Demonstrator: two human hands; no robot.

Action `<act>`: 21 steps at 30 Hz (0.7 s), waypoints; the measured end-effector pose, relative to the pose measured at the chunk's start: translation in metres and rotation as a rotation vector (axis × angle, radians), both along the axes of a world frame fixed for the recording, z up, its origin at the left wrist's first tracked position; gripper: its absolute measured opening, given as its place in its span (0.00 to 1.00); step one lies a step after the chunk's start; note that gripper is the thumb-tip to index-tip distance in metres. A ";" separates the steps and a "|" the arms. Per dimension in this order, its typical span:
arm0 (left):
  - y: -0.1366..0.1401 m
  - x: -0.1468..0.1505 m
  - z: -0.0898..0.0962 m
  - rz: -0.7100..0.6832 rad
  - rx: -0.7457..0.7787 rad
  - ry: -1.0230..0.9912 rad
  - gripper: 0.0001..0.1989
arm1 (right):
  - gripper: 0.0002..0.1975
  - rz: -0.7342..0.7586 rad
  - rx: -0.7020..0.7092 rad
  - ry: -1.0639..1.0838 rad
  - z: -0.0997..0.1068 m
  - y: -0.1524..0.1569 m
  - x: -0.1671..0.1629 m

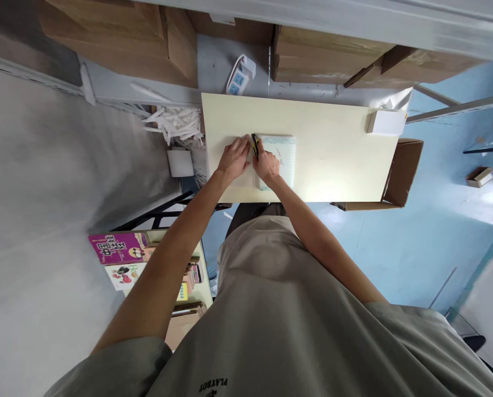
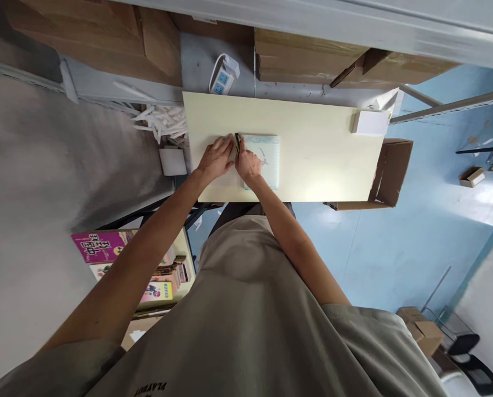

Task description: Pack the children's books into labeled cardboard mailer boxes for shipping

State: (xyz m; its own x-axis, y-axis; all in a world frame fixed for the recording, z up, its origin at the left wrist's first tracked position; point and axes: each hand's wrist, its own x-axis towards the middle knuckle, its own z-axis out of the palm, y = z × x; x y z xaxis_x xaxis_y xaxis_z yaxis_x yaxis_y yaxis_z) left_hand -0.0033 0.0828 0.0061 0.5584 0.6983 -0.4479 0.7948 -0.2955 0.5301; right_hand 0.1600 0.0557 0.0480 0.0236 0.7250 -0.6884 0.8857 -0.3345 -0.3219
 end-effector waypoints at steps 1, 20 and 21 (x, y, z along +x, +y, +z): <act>0.000 0.000 0.001 -0.003 -0.001 0.005 0.45 | 0.40 0.005 0.000 -0.003 0.000 0.000 0.000; -0.001 0.005 0.002 0.019 0.029 -0.018 0.43 | 0.37 0.059 -0.059 -0.038 0.027 -0.030 -0.007; -0.001 0.005 0.002 0.022 0.028 -0.025 0.43 | 0.38 0.064 -0.062 -0.036 0.029 -0.034 -0.007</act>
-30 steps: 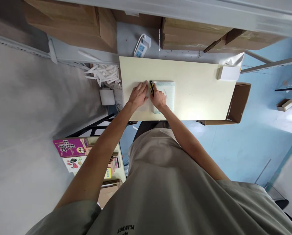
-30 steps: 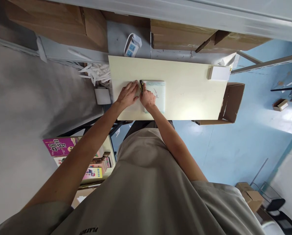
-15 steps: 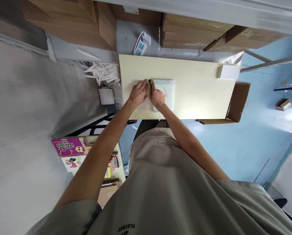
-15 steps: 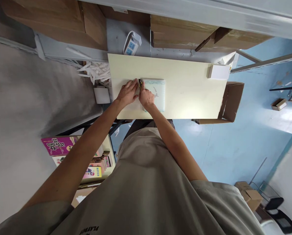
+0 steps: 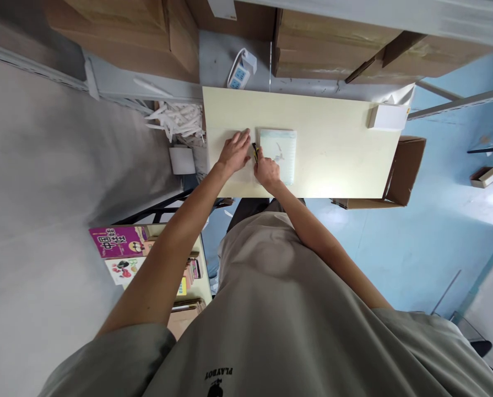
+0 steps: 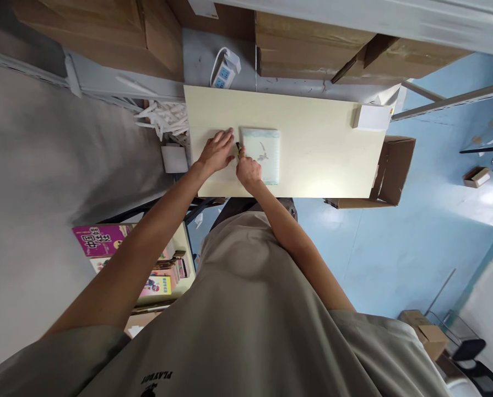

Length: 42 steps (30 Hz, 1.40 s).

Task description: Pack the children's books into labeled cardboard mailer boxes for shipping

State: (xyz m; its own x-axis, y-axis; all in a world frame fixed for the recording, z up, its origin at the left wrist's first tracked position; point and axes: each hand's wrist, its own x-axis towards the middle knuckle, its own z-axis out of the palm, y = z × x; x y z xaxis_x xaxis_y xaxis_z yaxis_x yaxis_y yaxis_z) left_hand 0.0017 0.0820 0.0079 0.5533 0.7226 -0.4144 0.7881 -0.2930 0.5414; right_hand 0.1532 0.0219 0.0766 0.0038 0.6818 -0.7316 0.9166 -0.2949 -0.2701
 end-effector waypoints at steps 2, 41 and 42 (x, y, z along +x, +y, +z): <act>0.000 0.000 -0.001 0.008 -0.006 -0.010 0.44 | 0.39 0.014 -0.015 -0.001 0.002 -0.009 -0.001; 0.023 0.092 0.178 0.071 0.398 -0.450 0.23 | 0.27 -0.056 0.888 0.253 0.166 0.063 0.217; 0.036 0.099 0.200 0.082 0.464 -0.496 0.22 | 0.25 -0.011 0.959 0.246 0.175 0.089 0.220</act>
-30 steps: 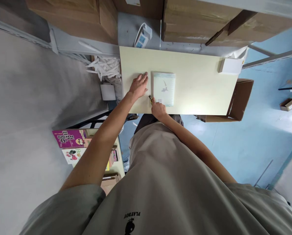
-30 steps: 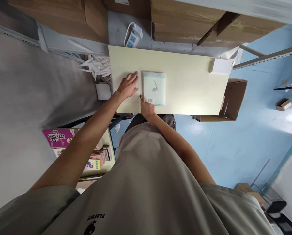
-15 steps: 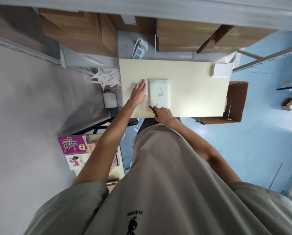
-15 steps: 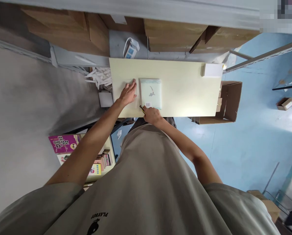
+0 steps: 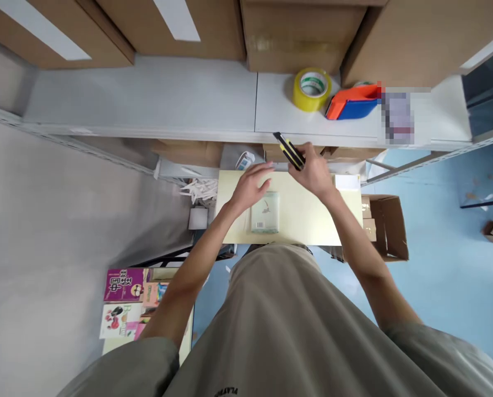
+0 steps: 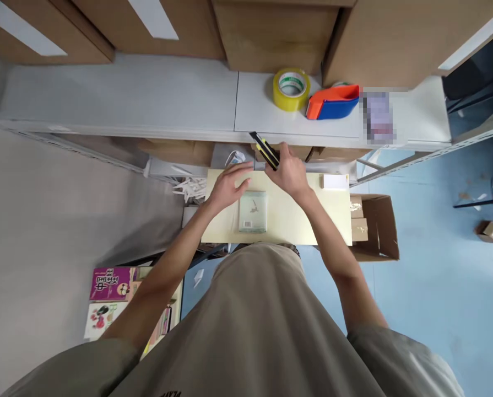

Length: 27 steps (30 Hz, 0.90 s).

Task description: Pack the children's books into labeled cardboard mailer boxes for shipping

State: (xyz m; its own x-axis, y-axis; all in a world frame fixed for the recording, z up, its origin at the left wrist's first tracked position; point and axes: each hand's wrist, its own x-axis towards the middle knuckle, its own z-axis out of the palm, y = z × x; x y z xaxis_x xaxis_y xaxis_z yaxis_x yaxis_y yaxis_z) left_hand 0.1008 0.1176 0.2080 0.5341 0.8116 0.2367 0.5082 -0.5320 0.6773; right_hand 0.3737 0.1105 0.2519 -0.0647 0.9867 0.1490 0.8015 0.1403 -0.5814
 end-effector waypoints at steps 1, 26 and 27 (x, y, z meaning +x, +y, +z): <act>0.012 0.006 0.021 0.019 0.053 -0.035 0.21 | 0.24 0.028 0.059 -0.029 0.010 0.025 0.001; -0.071 -0.031 -0.147 0.535 -0.761 0.432 0.19 | 0.28 0.153 -0.598 -0.041 -0.125 -0.037 -0.047; -0.080 -0.027 -0.157 0.532 -0.771 0.441 0.20 | 0.30 0.144 -0.724 -0.007 -0.144 -0.056 -0.046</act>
